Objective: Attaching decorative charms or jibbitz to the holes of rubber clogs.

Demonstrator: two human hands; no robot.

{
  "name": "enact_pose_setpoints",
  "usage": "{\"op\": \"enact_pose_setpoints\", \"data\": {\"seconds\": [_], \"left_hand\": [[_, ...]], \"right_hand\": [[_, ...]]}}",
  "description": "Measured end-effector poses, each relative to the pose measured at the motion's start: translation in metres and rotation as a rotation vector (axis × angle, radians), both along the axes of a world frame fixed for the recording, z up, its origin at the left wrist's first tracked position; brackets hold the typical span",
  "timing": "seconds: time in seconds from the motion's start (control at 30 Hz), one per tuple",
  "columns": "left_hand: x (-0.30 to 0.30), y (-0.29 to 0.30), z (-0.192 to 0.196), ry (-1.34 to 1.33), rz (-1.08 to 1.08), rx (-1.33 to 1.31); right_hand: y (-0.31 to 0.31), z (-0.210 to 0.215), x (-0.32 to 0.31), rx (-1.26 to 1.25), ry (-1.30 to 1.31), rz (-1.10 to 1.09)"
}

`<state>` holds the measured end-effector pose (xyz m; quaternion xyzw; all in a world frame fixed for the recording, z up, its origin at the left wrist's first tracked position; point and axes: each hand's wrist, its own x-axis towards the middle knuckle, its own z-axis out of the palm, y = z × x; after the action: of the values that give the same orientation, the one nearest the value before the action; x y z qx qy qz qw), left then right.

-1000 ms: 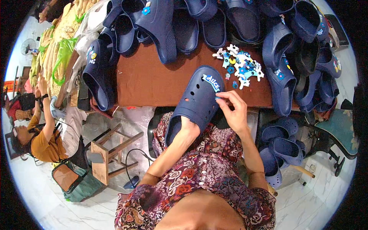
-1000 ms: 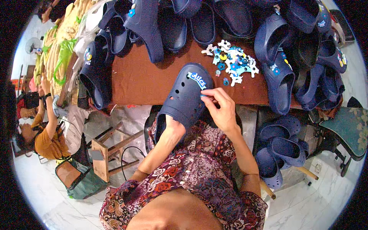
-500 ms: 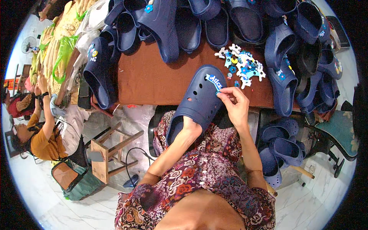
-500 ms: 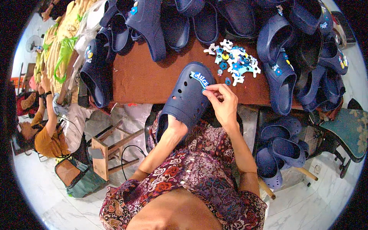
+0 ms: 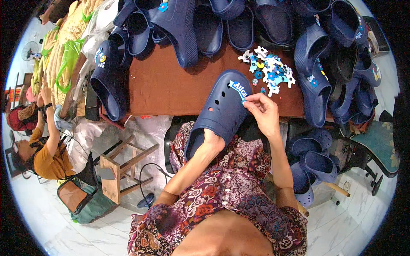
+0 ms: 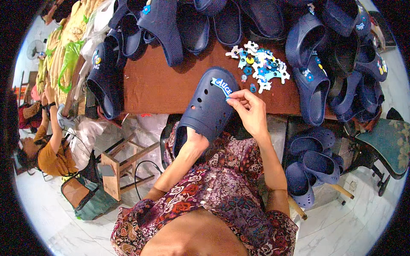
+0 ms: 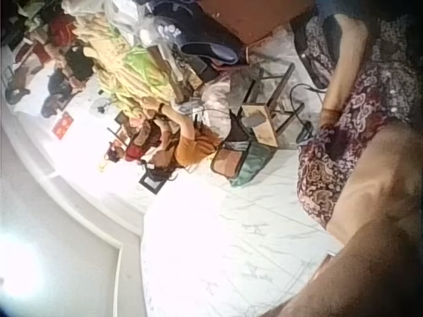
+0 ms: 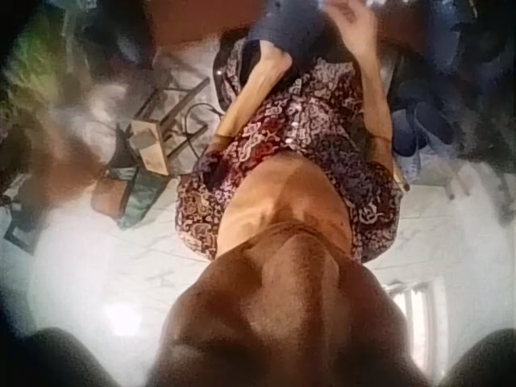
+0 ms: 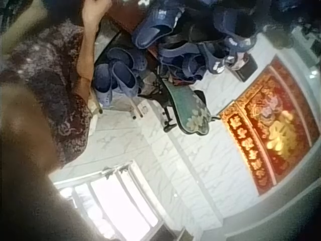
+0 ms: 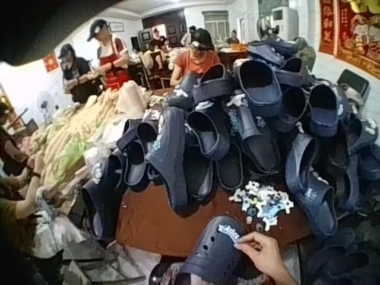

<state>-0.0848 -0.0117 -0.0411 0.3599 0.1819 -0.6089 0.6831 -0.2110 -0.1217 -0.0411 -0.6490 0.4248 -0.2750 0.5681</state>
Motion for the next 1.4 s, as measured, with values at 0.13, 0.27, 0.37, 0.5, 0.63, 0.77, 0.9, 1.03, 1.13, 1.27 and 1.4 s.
{"op": "enact_pose_setpoints", "data": {"seconds": [0.13,0.27,0.37,0.5,0.63,0.77,0.9,1.03,1.13,1.27,1.4], "left_hand": [[-0.001,0.001,-0.003,-0.014,-0.004,-0.019],[-0.001,0.000,-0.005,-0.042,-0.035,-0.002],[-0.001,0.000,-0.003,-0.064,-0.049,-0.009],[-0.002,0.001,-0.006,-0.124,-0.075,-0.050],[-0.003,-0.001,-0.001,-0.126,-0.084,-0.040],[-0.001,0.000,-0.009,-0.073,-0.060,-0.062],[0.000,-0.004,-0.009,0.067,0.020,-0.017],[0.003,-0.002,-0.013,0.092,0.022,-0.031],[0.002,-0.002,-0.016,0.082,0.009,-0.066],[0.003,-0.005,-0.009,0.036,-0.015,-0.050],[0.004,-0.008,-0.003,0.025,-0.005,-0.050]], "right_hand": [[-0.004,-0.005,0.000,0.057,-0.031,0.009],[-0.008,-0.006,0.001,0.056,-0.014,0.035],[-0.011,-0.003,0.004,0.027,0.034,-0.024],[-0.018,-0.003,0.003,0.005,0.076,-0.019],[-0.026,-0.007,0.000,0.058,0.061,0.016],[-0.021,-0.020,0.003,0.034,0.008,-0.012],[-0.018,-0.033,0.004,0.025,-0.134,0.008],[-0.026,-0.021,0.006,0.119,-0.153,0.036],[-0.029,-0.013,0.013,-0.074,-0.042,0.034],[-0.029,-0.001,0.019,-0.230,0.070,0.037],[-0.021,0.011,0.023,-0.318,0.124,0.014]]}}
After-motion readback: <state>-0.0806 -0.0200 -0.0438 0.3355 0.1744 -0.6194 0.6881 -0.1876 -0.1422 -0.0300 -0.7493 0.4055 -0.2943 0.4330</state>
